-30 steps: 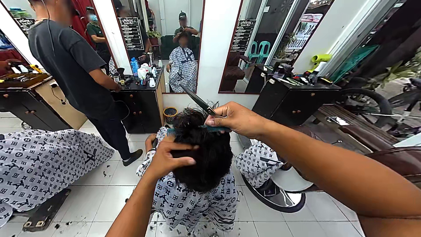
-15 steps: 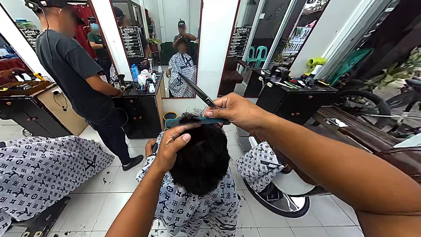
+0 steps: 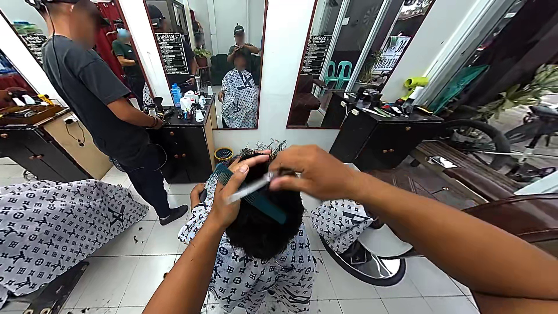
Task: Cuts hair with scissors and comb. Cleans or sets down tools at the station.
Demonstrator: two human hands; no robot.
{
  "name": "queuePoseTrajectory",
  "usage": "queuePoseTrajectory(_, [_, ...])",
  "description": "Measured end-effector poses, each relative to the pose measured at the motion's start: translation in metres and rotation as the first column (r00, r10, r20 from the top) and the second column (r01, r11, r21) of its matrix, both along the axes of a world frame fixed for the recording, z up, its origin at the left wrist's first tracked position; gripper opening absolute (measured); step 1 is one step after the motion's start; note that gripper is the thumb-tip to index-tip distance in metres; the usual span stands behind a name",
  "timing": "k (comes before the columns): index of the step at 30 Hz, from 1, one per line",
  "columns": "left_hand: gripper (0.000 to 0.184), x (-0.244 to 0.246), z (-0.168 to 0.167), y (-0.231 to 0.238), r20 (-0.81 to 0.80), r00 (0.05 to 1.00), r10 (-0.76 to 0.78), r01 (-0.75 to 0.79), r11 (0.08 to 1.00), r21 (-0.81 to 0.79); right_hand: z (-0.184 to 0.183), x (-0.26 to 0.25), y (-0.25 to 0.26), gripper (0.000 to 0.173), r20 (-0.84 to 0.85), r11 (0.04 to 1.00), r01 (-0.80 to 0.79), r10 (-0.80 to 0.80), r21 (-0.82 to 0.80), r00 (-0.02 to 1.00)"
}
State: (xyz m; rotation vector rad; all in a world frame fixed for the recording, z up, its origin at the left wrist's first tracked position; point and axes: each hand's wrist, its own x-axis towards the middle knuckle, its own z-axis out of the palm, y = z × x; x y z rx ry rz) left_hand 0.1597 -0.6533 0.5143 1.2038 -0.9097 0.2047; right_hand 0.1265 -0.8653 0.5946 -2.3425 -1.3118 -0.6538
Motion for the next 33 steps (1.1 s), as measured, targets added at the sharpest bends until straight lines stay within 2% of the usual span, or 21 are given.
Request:
queuePoseTrajectory(2, [0.046, -0.004, 0.001, 0.0, -0.044, 0.998, 0.037, -0.038, 0.999, -0.02, 0.017, 0.001, -0.023, 0.036, -0.104, 0.998, 0.05, -0.047, 0.025, 0.993])
queuePoseTrajectory(4, [0.048, 0.0, 0.0, 0.003, -0.006, 1.0, -0.018, 0.018, 1.0, 0.013, 0.034, 0.001, -0.049, 0.041, -0.127, 0.996, 0.083, -0.079, 0.026, 0.989])
queuePoseTrajectory(7, [0.047, 0.001, -0.002, 0.004, 0.038, 0.999, -0.013, 0.011, 0.998, 0.061, 0.048, 0.0, -0.072, 0.048, -0.141, 0.986, 0.15, -0.158, -0.069, 0.977])
queuePoseTrajectory(12, [0.041, -0.006, -0.004, -0.001, 0.012, 1.0, 0.013, -0.014, 0.999, 0.044, 0.054, 0.004, -0.061, 0.048, -0.191, 0.969, 0.136, -0.176, -0.208, 0.966])
queuePoseTrajectory(15, [0.043, -0.004, -0.005, 0.001, 0.044, 0.999, 0.001, -0.005, 0.997, 0.074, 0.068, 0.004, -0.056, 0.048, -0.066, 0.954, 0.156, -0.178, -0.257, 0.982])
queuePoseTrajectory(17, [0.047, 0.001, -0.003, 0.005, 0.089, 0.996, -0.016, 0.006, 0.994, 0.108, 0.079, -0.002, -0.064, 0.049, 0.027, 0.953, 0.235, -0.234, -0.192, 0.972])
queuePoseTrajectory(19, [0.051, 0.005, 0.002, 0.012, 0.13, 0.992, -0.007, -0.004, 0.996, 0.084, 0.086, -0.008, -0.074, 0.045, 0.026, 0.941, 0.331, -0.33, -0.065, 0.944])
queuePoseTrajectory(20, [0.051, 0.007, 0.01, 0.016, 0.153, 0.988, -0.007, 0.003, 1.0, 0.025, 0.087, -0.01, -0.075, 0.042, -0.01, 0.925, 0.379, -0.379, 0.017, 0.925])
queuePoseTrajectory(22, [0.047, 0.007, 0.041, 0.021, 0.191, 0.981, -0.023, 0.06, 0.98, -0.189, 0.083, -0.01, -0.063, 0.035, -0.138, 0.88, 0.427, -0.405, 0.209, 0.904])
queuePoseTrajectory(24, [0.045, 0.01, 0.078, 0.014, 0.206, 0.978, -0.035, 0.11, 0.924, -0.366, 0.072, -0.007, -0.035, 0.037, -0.272, 0.846, 0.401, -0.318, 0.352, 0.908])
queuePoseTrajectory(25, [0.047, 0.015, 0.092, 0.007, 0.202, 0.979, -0.042, 0.12, 0.912, -0.393, 0.064, -0.007, -0.016, 0.035, -0.331, 0.842, 0.364, -0.238, 0.398, 0.913])
queuePoseTrajectory(27, [0.053, 0.023, 0.105, -0.008, 0.127, 0.989, -0.069, 0.112, 0.921, -0.374, 0.047, -0.007, 0.02, 0.02, -0.462, 0.828, 0.271, -0.017, 0.491, 0.887])
queuePoseTrajectory(29, [0.056, 0.021, 0.099, -0.011, 0.004, 0.999, -0.048, 0.047, 0.953, -0.298, 0.033, -0.008, 0.041, 0.018, -0.534, 0.821, 0.187, 0.161, 0.539, 0.83])
queuePoseTrajectory(30, [0.056, 0.018, 0.087, -0.003, -0.01, 1.0, 0.008, -0.01, 0.973, -0.23, 0.028, -0.007, 0.042, 0.018, -0.522, 0.841, 0.165, 0.156, 0.516, 0.839])
queuePoseTrajectory(31, [0.054, 0.015, 0.068, 0.011, 0.018, 0.996, 0.085, -0.081, 0.985, -0.15, 0.024, -0.006, 0.036, 0.018, -0.461, 0.88, 0.159, 0.074, 0.447, 0.884])
queuePoseTrajectory(33, [0.05, 0.009, 0.007, 0.047, 0.029, 0.954, 0.298, -0.296, 0.953, -0.064, 0.013, -0.004, 0.01, 0.019, -0.213, 0.946, 0.222, -0.172, 0.238, 0.962])
